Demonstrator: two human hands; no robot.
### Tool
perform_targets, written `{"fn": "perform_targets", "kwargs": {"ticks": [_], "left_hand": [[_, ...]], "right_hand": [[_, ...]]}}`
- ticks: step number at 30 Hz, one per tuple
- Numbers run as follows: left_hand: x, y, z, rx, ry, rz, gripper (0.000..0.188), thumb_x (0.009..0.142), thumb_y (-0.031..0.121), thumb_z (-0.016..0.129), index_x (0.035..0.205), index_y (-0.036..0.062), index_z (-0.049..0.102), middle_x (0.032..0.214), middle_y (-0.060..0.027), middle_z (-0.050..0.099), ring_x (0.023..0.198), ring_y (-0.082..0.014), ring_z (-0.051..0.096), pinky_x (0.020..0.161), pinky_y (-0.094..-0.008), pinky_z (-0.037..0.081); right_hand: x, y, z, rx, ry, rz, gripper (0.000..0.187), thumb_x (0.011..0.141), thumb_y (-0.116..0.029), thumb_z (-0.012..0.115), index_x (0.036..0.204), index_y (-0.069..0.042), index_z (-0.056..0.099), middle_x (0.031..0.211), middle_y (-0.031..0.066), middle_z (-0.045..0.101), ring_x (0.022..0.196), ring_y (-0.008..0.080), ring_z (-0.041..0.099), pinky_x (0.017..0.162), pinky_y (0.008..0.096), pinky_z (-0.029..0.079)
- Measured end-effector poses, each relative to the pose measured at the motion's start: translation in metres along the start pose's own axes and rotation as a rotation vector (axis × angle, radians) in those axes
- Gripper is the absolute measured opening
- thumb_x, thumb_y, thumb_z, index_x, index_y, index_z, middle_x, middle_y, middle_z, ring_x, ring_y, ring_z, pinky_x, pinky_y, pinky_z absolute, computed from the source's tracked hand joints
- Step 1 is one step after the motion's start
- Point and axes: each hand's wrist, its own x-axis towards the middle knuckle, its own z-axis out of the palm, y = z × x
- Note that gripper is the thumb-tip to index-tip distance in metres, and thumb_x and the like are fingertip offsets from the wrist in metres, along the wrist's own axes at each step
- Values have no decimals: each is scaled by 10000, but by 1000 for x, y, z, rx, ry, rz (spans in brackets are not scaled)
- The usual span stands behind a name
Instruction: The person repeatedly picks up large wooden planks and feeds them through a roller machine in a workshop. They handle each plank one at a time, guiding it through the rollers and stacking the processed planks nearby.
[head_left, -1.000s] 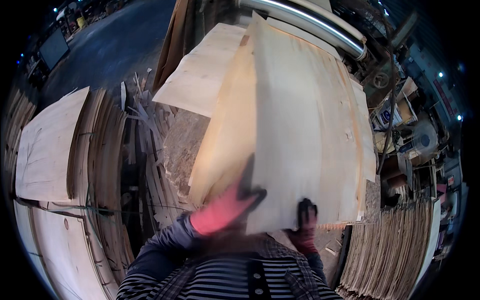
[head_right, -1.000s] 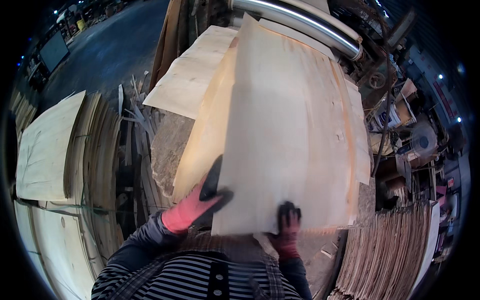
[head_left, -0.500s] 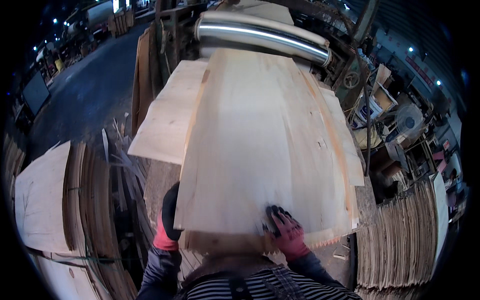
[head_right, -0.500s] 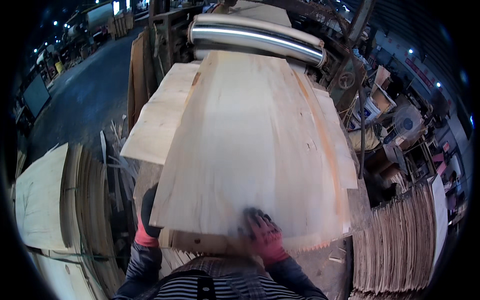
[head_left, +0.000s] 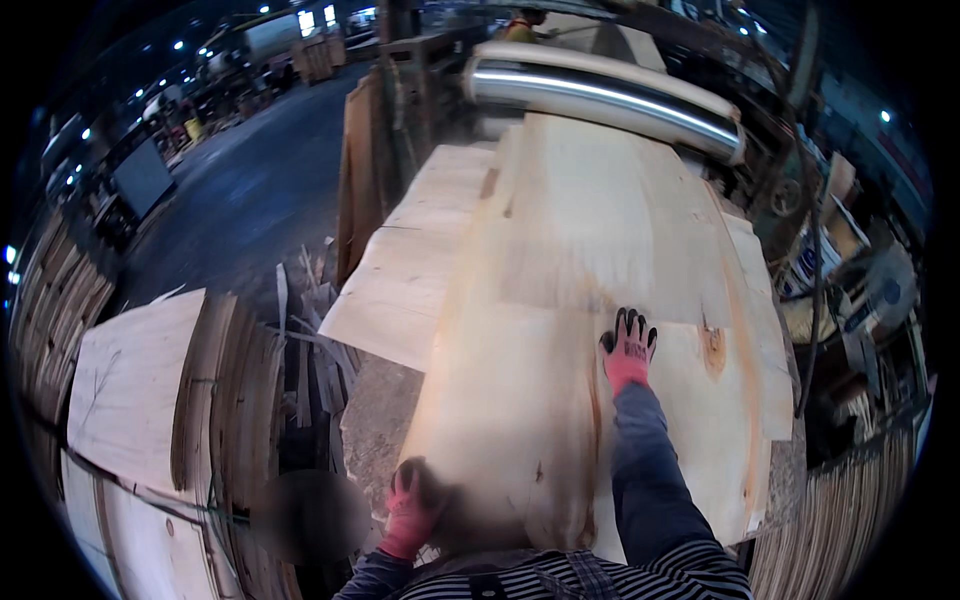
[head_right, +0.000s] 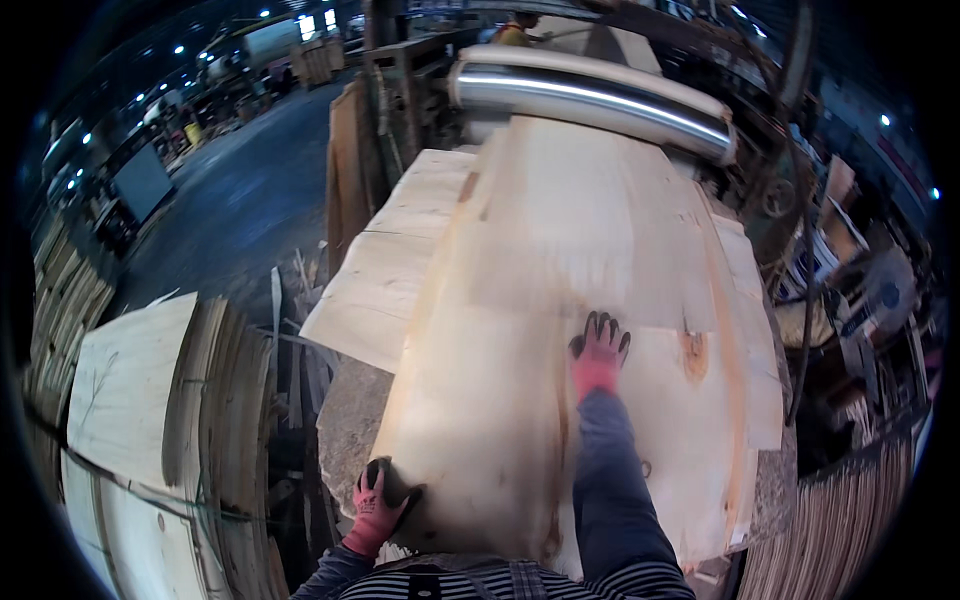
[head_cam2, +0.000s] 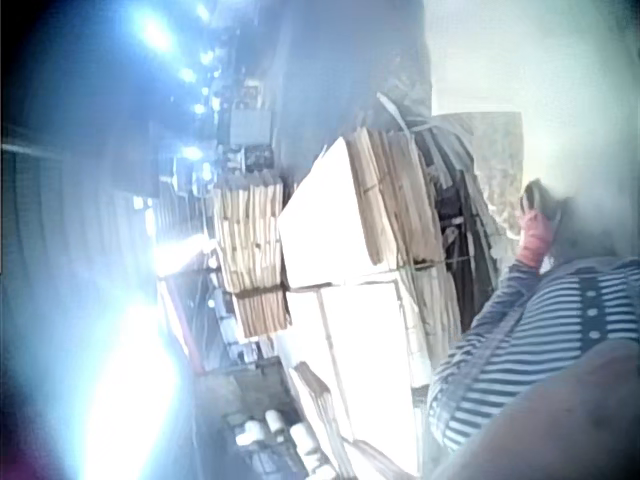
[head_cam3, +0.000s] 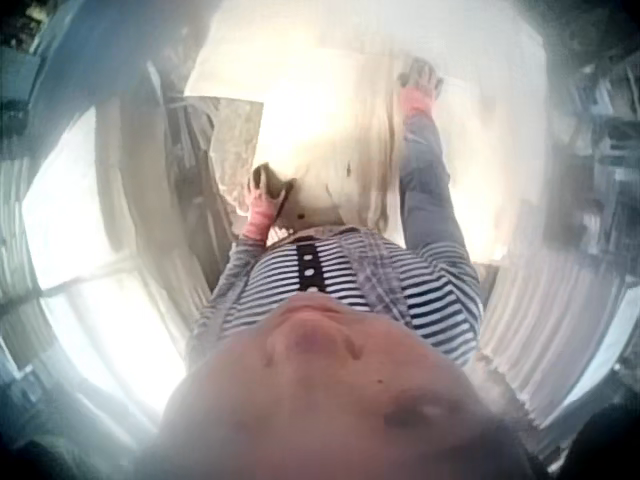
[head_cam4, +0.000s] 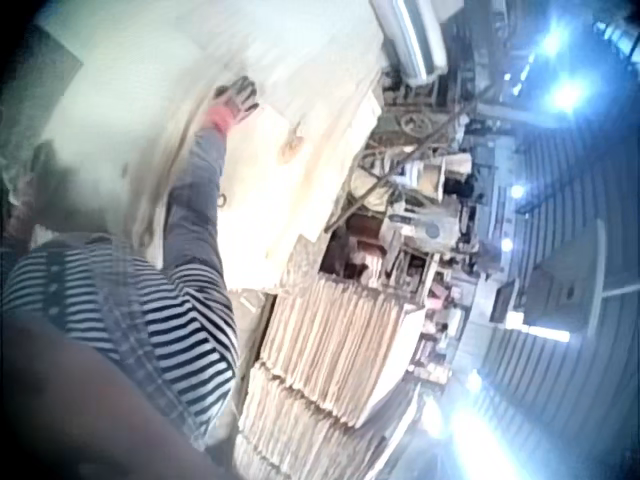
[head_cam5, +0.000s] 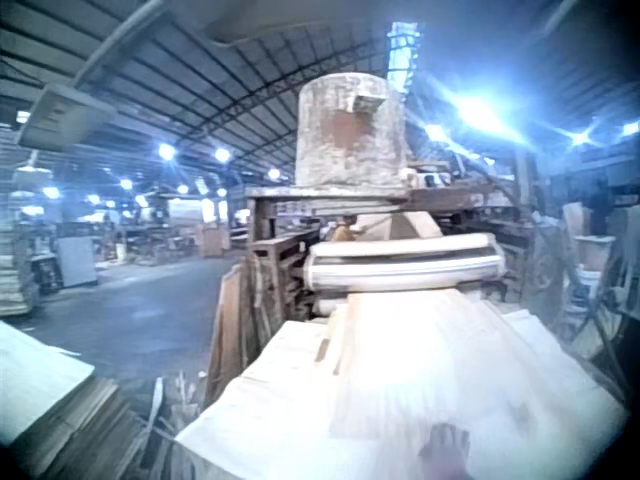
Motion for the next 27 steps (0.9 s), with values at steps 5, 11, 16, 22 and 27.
{"fn": "perform_targets", "kwargs": {"ticks": [5, 11, 16, 22, 27], "left_hand": [[-1, -34, -4, -117, 3, 74, 671, 687, 356, 662, 1244, 87, 401, 1231, -185, 397, 1155, -330, 352, 942, -414, 308], [4, 6, -62, -1030, -374, 236, 529, 858, 223, 512, 1295, 9, 302, 1275, -155, 400, 1164, -258, 399, 938, -352, 348], [-14, 63, -117, -1346, -993, 338, 535, 839, 198, 523, 1293, 21, 301, 1281, -166, 378, 1015, -241, 509, 847, -357, 423], [-43, 93, -144, -1341, -1036, 540, 421, 871, 133, 459, 1250, 4, 328, 1094, -162, 520, 878, -215, 559, 745, -299, 457], [-65, 46, -135, -1223, -1064, 230, 290, 888, 143, 442, 1127, -7, 512, 1062, -126, 555, 944, -201, 533, 873, -291, 382]], "right_hand": [[-94, -31, -37, 227, -173, -236, 658, 714, -366, 605, 1249, -56, 383, 1277, 192, 361, 1210, 365, 286, 1019, 497, 178], [-252, -14, -109, 114, -445, -321, 806, 613, -472, 654, 1239, -44, 382, 1284, 240, 313, 1204, 397, 276, 1018, 504, 163], [-321, -10, -128, 85, -468, -418, 975, 509, -488, 716, 1267, -22, 319, 1328, 235, 247, 1207, 433, 243, 993, 518, 198], [-343, 1, -170, 199, -268, -48, 646, 631, -102, 646, 1210, 5, 380, 1256, 244, 354, 1159, 429, 318, 972, 477, 265], [-367, -11, -205, 310, -272, -19, 567, 708, -244, 578, 1173, 44, 431, 1131, 258, 480, 1026, 425, 470, 882, 442, 383]]}}
